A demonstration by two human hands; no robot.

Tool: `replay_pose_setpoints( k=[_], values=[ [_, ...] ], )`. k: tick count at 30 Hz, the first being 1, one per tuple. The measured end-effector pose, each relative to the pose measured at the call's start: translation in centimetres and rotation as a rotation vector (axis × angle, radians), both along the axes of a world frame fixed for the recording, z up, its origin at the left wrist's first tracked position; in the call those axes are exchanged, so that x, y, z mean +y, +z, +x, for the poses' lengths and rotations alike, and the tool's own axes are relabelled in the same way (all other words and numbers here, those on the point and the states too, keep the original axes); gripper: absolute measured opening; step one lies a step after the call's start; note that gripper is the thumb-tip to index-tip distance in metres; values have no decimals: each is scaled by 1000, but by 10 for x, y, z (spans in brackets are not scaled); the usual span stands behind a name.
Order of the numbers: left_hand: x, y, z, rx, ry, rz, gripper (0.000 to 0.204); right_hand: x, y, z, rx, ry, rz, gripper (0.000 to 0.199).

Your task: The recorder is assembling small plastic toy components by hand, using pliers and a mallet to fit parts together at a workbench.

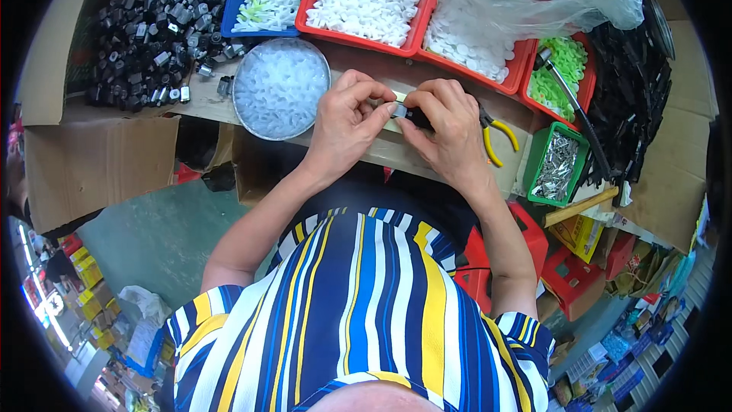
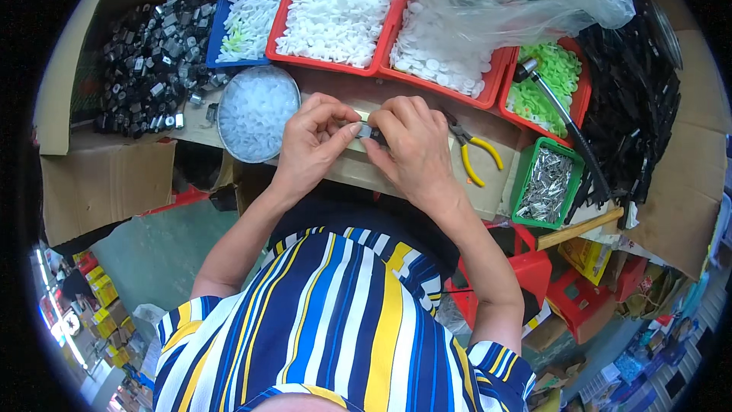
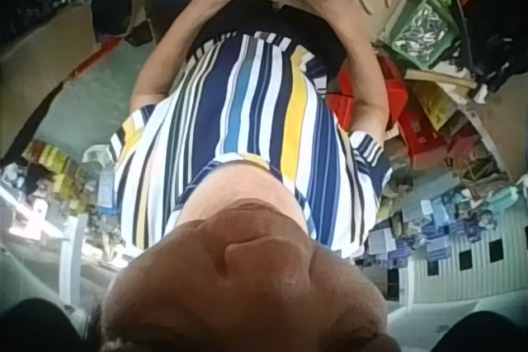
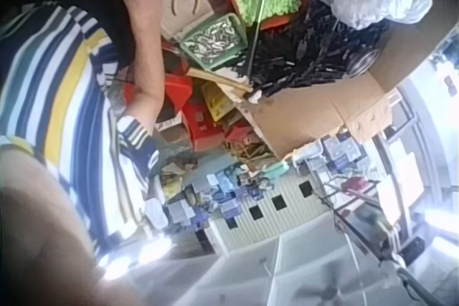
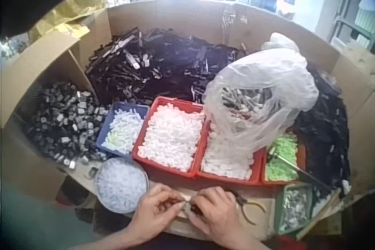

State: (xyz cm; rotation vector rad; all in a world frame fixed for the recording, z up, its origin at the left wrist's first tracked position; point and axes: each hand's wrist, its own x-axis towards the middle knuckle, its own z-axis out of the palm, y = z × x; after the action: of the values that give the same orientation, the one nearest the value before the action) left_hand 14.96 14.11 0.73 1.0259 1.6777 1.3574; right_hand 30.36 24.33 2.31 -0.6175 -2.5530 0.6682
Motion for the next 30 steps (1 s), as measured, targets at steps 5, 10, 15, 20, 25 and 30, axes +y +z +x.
replay_pose_setpoints(
  k=[5, 10, 15, 20, 25, 30],
  values=[
    [5, 5, -1, 90, -2, -7, 8, 0, 1, 2, 19, -4, -12, 27],
    [-1, 1, -2, 122, 3, 10, 7, 0, 24, 46, 95, -201, 76, 21],
    [-1, 10, 0, 260, -51, 34, 9, 9, 39, 137, -42, -678, 94, 16],
    [3, 30, -4, 383, -78, 10, 13, 10, 30, 173, -210, -676, -17, 13],
    [35, 42, -29, 665, -20, 232, 9, 21, 28, 173, -192, -648, -20, 10],
    [79, 36, -52, 830, -78, 272, 9, 21, 32, 175, -82, -684, -50, 8]
  ],
)
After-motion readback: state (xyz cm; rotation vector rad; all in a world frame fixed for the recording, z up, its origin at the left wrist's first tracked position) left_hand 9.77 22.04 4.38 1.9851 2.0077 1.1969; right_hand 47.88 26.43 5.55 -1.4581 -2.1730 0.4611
